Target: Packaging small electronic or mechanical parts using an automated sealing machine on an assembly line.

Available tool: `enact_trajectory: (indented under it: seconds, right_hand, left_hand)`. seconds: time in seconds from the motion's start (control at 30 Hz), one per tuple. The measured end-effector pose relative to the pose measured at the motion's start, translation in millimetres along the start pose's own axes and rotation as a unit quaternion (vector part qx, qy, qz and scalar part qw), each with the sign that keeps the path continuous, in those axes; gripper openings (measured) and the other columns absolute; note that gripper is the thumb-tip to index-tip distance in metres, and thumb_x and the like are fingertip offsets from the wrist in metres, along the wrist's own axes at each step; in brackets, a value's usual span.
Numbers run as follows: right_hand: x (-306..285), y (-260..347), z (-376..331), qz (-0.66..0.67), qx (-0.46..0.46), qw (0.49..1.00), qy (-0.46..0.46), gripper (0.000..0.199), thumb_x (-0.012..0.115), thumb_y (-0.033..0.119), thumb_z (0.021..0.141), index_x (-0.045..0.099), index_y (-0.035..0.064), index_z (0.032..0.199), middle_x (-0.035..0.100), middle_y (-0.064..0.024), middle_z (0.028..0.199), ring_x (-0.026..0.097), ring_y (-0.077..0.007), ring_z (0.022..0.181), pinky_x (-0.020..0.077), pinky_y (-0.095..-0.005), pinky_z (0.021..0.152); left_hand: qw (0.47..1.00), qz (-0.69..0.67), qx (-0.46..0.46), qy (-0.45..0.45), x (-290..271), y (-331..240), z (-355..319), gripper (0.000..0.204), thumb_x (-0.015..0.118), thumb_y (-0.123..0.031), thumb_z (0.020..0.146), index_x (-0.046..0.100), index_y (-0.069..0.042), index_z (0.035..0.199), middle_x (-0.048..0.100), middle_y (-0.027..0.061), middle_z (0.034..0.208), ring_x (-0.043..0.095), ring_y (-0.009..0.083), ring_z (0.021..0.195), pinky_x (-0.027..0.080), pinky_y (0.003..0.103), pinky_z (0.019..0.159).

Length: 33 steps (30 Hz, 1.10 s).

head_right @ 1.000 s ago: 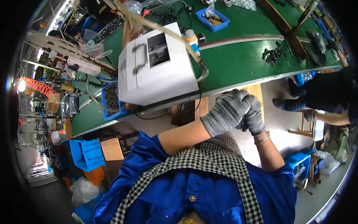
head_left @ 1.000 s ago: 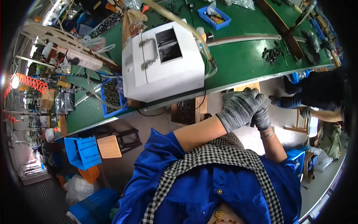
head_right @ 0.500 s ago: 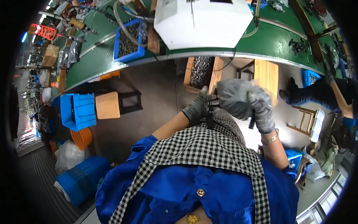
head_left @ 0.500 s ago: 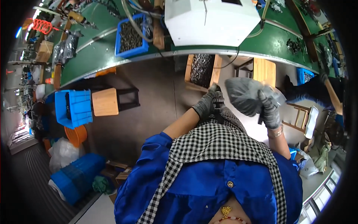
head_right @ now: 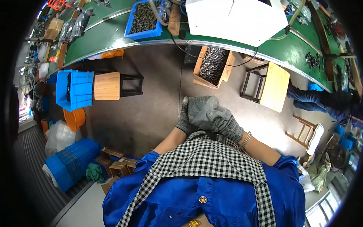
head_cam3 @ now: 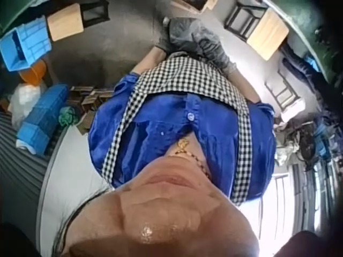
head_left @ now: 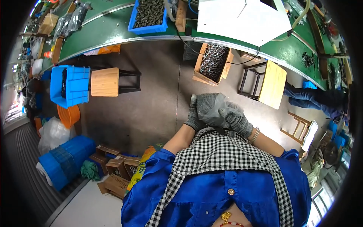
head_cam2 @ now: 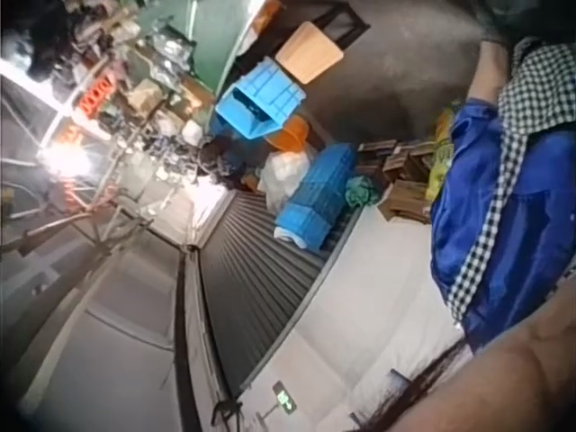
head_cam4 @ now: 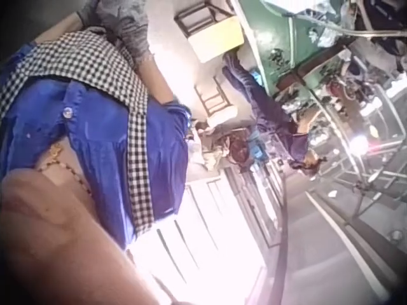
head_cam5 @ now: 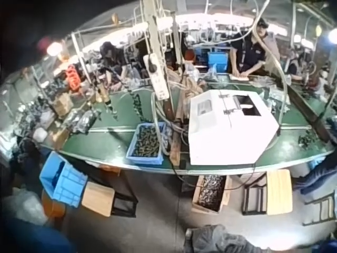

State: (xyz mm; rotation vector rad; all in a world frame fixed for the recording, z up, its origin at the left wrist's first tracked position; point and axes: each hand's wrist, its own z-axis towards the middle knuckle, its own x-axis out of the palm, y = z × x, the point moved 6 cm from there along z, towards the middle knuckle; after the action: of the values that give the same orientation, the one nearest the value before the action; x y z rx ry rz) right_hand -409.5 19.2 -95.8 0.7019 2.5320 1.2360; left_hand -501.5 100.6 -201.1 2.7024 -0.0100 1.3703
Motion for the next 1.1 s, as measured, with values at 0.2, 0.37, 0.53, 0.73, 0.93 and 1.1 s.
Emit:
enact_trajectory:
  seconds: [0.2,0.37,0.53,0.73,0.93,1.1]
  right_hand:
    - [-3.8,-21.6,12.4,-0.192,-0.159,0.967,0.055,0.030,0.062,0.028,0.089,0.062,0.0005,0.099,0.064,-0.0104,0.095,0.062,-0.0201,0.085,0.0520,-0.0294,0.076]
    - [-1.6,-13.8,5.4,-0.107,-0.097,0.984,0.107,0.021,0.061,0.026,0.088,0.064,0.0059,0.095,0.065,-0.0075,0.096,0.063,-0.0240,0.084,0.0522,-0.0348,0.075]
    - [-7.8,-1.3,-1.2,0.002,-0.006,0.997,0.072,0.021,0.061,0.030,0.088,0.062,0.0085,0.090,0.060,-0.0050,0.080,0.059,-0.0212,0.069,0.0484,-0.0321,0.060]
    - [-6.3,7.0,-3.3,0.168,0.109,0.979,0.036,0.024,0.063,0.036,0.087,0.059,0.0125,0.082,0.053,-0.0014,0.055,0.054,-0.0169,0.047,0.0427,-0.0282,0.038]
    - [24.1,24.6,15.8,0.353,0.247,0.896,-0.105,0.024,0.062,0.033,0.088,0.055,0.0124,0.079,0.045,0.0012,0.046,0.044,-0.0136,0.034,0.0394,-0.0238,0.032]
    - [61.5,26.8,58.2,0.484,0.215,0.844,-0.088,0.022,0.063,0.030,0.087,0.053,0.0107,0.082,0.046,0.0007,0.050,0.046,-0.0125,0.037,0.0438,-0.0242,0.036]
  left_hand:
    - [0.998,-0.050,0.011,-0.028,1.4,10.3,-1.7,0.097,0.038,-0.081,0.073,0.045,-0.006,0.134,0.047,0.0195,0.134,0.047,0.0387,0.120,0.038,0.051,0.102]
    - [0.999,0.024,0.021,-0.032,19.5,6.7,-4.5,0.099,0.037,-0.081,0.073,0.044,-0.004,0.134,0.049,0.0206,0.132,0.050,0.0379,0.117,0.041,0.051,0.099]
    - [0.988,0.130,0.059,0.053,45.6,6.5,-17.1,0.097,0.037,-0.079,0.076,0.044,-0.002,0.134,0.050,0.0196,0.131,0.052,0.0360,0.115,0.044,0.048,0.098]
    - [0.989,0.102,0.092,0.062,43.5,0.5,-21.2,0.093,0.040,-0.077,0.078,0.045,0.000,0.131,0.056,0.0182,0.122,0.057,0.0320,0.108,0.047,0.045,0.094]
    - [0.970,0.118,0.208,0.050,38.6,-59.8,-27.6,0.086,0.047,-0.071,0.078,0.045,0.000,0.128,0.056,0.0193,0.120,0.058,0.0320,0.105,0.050,0.045,0.091]
    - [0.958,0.174,0.225,0.022,56.8,-120.6,-57.4,0.084,0.051,-0.068,0.079,0.045,0.000,0.128,0.056,0.0185,0.120,0.060,0.0313,0.103,0.052,0.044,0.089]
